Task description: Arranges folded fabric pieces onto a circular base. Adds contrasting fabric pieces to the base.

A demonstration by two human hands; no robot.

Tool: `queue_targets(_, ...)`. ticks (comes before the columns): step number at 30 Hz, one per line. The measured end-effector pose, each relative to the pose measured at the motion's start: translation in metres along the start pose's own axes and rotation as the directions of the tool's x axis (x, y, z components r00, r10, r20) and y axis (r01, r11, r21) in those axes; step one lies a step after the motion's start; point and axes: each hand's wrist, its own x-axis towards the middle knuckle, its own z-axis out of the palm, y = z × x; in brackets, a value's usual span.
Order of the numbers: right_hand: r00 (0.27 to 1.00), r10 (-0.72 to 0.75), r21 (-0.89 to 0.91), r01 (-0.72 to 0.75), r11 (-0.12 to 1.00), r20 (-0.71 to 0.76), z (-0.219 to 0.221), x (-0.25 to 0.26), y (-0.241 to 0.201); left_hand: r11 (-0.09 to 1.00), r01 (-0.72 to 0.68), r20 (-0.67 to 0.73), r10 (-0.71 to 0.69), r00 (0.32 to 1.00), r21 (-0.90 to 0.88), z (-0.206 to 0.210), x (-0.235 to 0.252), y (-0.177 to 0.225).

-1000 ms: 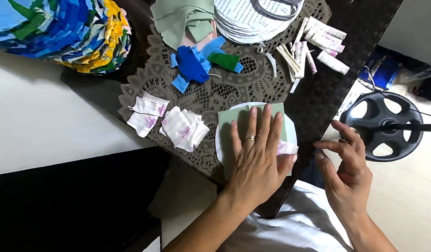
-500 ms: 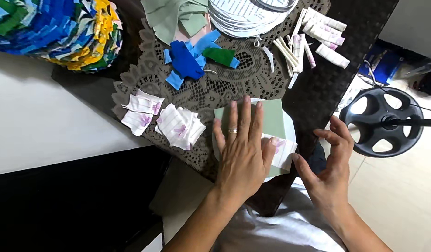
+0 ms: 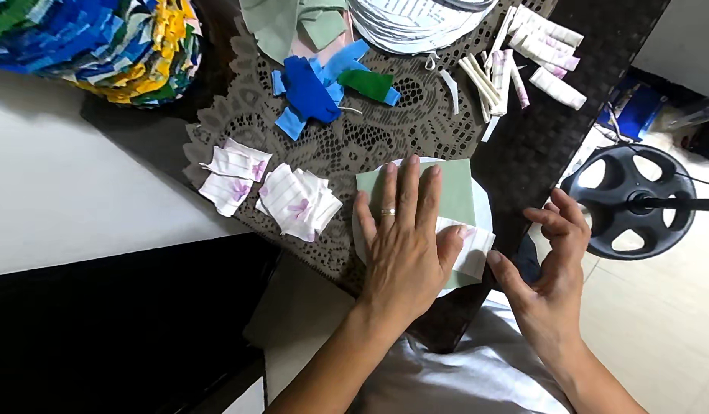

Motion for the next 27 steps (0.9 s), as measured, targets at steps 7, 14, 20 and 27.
queue_targets(7,1.000,-0.019,-0.037,0.019,0.999,0.001,0.001,0.000,0.001,1.000,-0.007,-0.015,0.007,1.000,0.004,0.002,-0.001,-0.001)
queue_targets(14,1.000,-0.018,-0.037,0.019,0.999,0.016,0.000,0.001,0.000,0.999,-0.023,-0.006,0.024,1.000,0.025,0.003,0.000,-0.002)
queue_targets(20,0.998,-0.058,0.141,0.059,0.988,-0.010,-0.011,0.003,0.004,0.992,-0.127,-0.032,0.128,0.991,0.024,0.005,-0.004,-0.010)
queue_targets(27,0.976,-0.209,0.111,0.214,0.971,-0.053,-0.022,0.009,0.009,0.946,-0.314,0.049,0.318,0.947,-0.073,-0.005,-0.008,-0.022)
